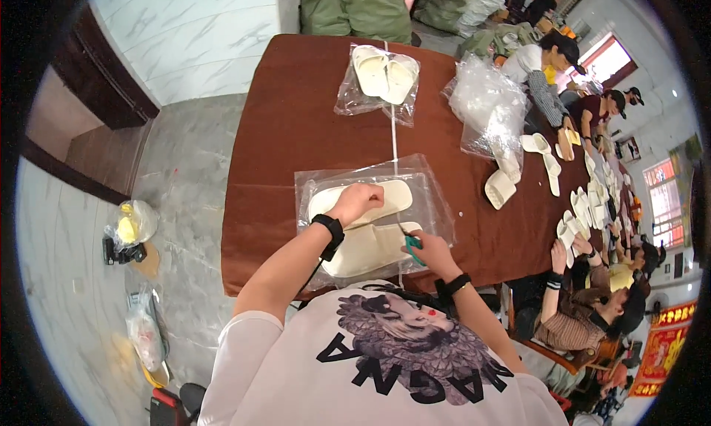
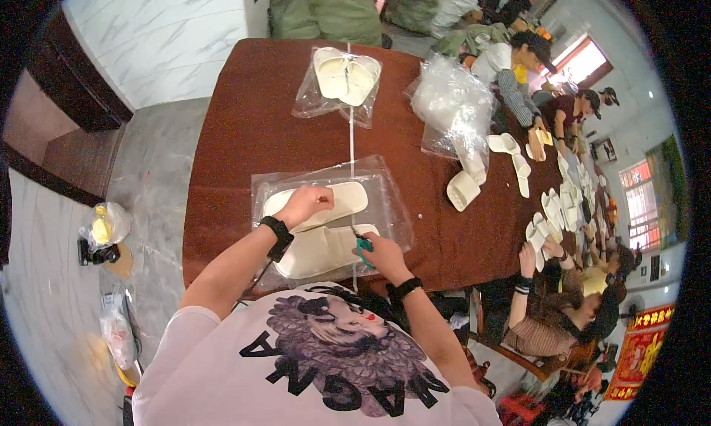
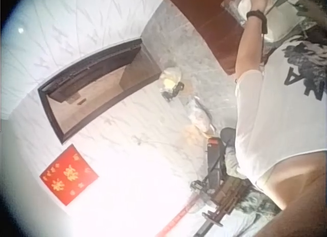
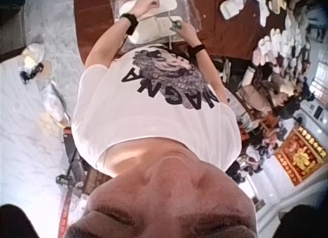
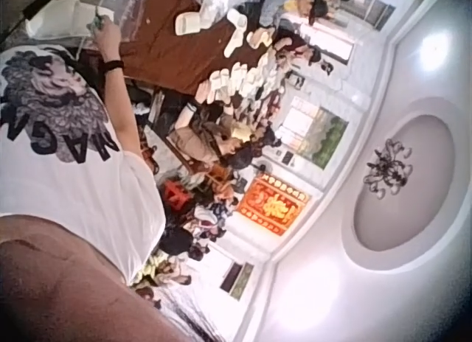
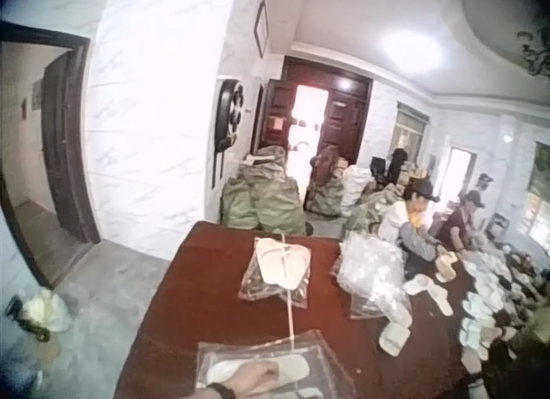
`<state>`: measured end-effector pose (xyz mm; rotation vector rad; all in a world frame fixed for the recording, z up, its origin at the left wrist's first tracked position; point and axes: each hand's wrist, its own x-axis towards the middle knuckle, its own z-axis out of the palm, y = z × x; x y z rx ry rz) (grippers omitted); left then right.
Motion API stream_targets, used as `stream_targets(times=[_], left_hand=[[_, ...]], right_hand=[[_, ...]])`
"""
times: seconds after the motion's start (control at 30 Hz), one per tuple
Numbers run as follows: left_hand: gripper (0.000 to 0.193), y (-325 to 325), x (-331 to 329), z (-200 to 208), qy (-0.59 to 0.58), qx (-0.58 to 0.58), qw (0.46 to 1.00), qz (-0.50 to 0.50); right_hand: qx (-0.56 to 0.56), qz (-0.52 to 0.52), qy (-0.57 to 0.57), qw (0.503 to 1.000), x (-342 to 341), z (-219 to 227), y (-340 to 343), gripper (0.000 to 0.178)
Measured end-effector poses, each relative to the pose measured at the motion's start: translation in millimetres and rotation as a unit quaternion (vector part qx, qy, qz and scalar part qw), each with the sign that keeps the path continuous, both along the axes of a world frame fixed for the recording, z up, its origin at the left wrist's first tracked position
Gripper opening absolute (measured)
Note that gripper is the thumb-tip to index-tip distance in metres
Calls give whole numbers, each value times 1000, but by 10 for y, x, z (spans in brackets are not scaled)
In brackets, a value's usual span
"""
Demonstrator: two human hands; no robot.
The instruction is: Packing white slippers into clear plastic bags and then into a larger green transport bag.
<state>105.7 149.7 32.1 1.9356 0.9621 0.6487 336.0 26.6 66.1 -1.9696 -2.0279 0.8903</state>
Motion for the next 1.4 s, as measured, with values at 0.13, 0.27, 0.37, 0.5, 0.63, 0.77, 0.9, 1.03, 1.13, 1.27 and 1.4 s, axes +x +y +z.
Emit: stream_targets(times=[0.13, 0.27, 0.37, 0.5, 0.63, 0.77, 0.9, 1.03, 1.13, 1.27, 1.4], left_hand=[[8, -149, -313, 237, -295, -116, 934, 164], [3, -278, -874, 798, -397, -43, 844, 359], [8, -363, -1480, 1197, -395, 64, 779, 483], [7, -420, -2621, 1104, -318, 209, 689, 616], [8, -595, -3290, 940, -169, 203, 643, 719], [10, -801, -3852, 271, -35, 159, 587, 793], [12, -1018, -4136, -405, 113, 164, 546, 814], [13, -1096, -4083, -782, -37, 41, 600, 798], [10, -1116, -4142, -922, -74, -11, 579, 812], [9, -1034, -4267, -1090, -76, 2, 608, 790], [9, -808, -4125, -1207, -114, -81, 676, 724]], right_hand=[[86, -68, -12, 994, 322, -181, -24, 41], [99, -118, -41, 987, 858, -317, -71, 40], [88, -150, -56, 983, 1073, -393, -57, 41], [93, -182, -100, 974, 1287, -558, -51, 40], [62, -228, -97, 967, 1403, -673, -101, 42], [65, -188, -128, 972, 1633, -888, -174, 45], [0, -134, -170, 976, 1678, -802, -110, 48], [-63, -59, -236, 968, 1785, -718, 93, 51], [-96, -52, -259, 960, 1947, -803, 257, 55], [-144, -58, -306, 939, 2232, -1005, 413, 59], [-191, -115, -250, 942, 2189, -1017, 406, 63]])
